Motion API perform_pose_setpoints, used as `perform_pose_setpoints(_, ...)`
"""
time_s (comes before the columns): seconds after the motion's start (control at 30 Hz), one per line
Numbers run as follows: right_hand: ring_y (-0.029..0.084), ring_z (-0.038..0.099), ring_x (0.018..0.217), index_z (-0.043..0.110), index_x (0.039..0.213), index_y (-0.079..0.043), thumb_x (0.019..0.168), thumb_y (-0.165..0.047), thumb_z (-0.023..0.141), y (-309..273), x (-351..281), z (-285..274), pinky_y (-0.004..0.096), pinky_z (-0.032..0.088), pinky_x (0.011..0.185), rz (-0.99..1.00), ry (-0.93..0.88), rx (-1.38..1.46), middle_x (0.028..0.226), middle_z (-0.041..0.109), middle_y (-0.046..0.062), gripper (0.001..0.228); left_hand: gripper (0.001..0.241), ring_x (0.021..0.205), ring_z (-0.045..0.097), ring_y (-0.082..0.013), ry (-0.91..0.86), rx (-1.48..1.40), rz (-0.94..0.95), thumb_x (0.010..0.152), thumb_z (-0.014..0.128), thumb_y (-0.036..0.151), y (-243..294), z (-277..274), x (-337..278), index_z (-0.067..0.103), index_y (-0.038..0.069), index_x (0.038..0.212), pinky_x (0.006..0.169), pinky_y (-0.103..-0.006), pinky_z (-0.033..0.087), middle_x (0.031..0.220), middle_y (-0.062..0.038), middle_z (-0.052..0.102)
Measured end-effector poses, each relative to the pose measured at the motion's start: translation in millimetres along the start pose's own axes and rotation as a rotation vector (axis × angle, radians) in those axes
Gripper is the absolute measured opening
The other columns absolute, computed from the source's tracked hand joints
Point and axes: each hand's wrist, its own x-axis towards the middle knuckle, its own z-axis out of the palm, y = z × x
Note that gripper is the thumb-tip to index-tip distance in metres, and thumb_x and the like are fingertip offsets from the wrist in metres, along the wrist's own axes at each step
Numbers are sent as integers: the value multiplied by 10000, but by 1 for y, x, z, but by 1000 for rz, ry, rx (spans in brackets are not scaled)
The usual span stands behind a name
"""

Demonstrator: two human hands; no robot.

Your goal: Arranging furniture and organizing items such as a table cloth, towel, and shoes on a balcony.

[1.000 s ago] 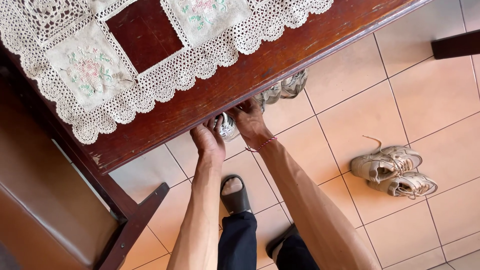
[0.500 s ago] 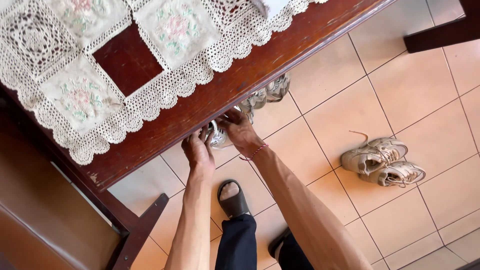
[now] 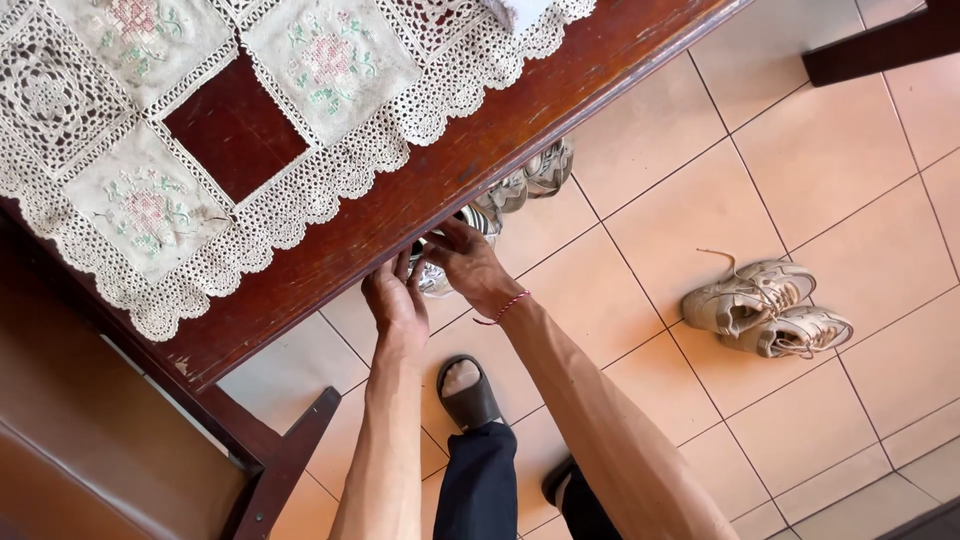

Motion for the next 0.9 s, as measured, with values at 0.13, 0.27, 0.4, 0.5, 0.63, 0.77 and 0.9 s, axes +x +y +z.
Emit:
perform_pose_setpoints(0.13, 238, 509, 1391, 496, 1467, 8, 931, 111, 509, 2, -7, 3, 350, 453, 1139, -3, -30, -30, 1494, 557, 151, 545, 559, 1375, 538, -275, 14, 19, -10, 965, 592, 200, -1, -5, -10, 450, 52, 1486, 1094, -404, 457, 1465, -122, 557)
perform_pose_setpoints(0.27, 237, 517, 1398, 521, 1469, -80, 942, 120, 466, 7, -28, -12, 315, 482, 1079, 5, -3, -207, 1549, 493, 112, 566, 581, 1359, 560, -279, 36, 162, 34, 963, 586, 182, -9, -8, -36, 447, 55, 1513, 1104, -390, 469, 1484, -124, 553)
perform_pose_setpoints(0.4, 167, 616, 1266, 624, 1383, -119, 923, 104, 472, 17, -87, -49, 286, 534, 962, 2, 31, -315, 1376, 668, 93, 533, 580, 1298, 598, -280, 101, 422, -86, 965, 578, 224, -24, 2, -106, 478, 73, 1516, 1066, -377, 488, 1474, -113, 571)
perform_pose_setpoints(0.5, 172, 548, 850, 676, 1373, -93, 1016, -50, 560, 31, -137, -95, 323, 515, 789, 164, 120, -457, 1007, 675, 144, 378, 561, 1283, 613, -291, 78, 489, -199, 955, 612, 232, -75, -31, -125, 532, 44, 1477, 1030, -376, 492, 1451, -137, 604)
perform_pose_setpoints(0.63, 173, 605, 936, 654, 1364, -85, 995, -132, 566, 28, -194, -161, 324, 525, 871, 335, 187, -491, 1155, 749, 91, 382, 558, 1293, 621, -282, 3, 467, -188, 960, 616, 231, -125, -34, -108, 547, 6, 1466, 998, -379, 514, 1452, -159, 615)
perform_pose_setpoints(0.77, 198, 615, 1291, 567, 1418, -62, 978, -141, 534, 50, -216, -219, 358, 544, 1040, 344, 131, -329, 1423, 628, 82, 449, 609, 1288, 603, -279, -108, 216, -76, 984, 555, 254, -115, 15, -65, 391, 53, 1534, 993, -421, 503, 1556, -144, 464)
perform_pose_setpoints(0.9, 214, 610, 1321, 563, 1427, -86, 997, -227, 562, 33, -223, -249, 369, 536, 1059, 420, 153, -382, 1436, 628, 86, 453, 634, 1267, 588, -272, -143, -34, -39, 982, 490, 318, -92, 78, -27, 327, 103, 1556, 1026, -466, 454, 1623, -101, 351)
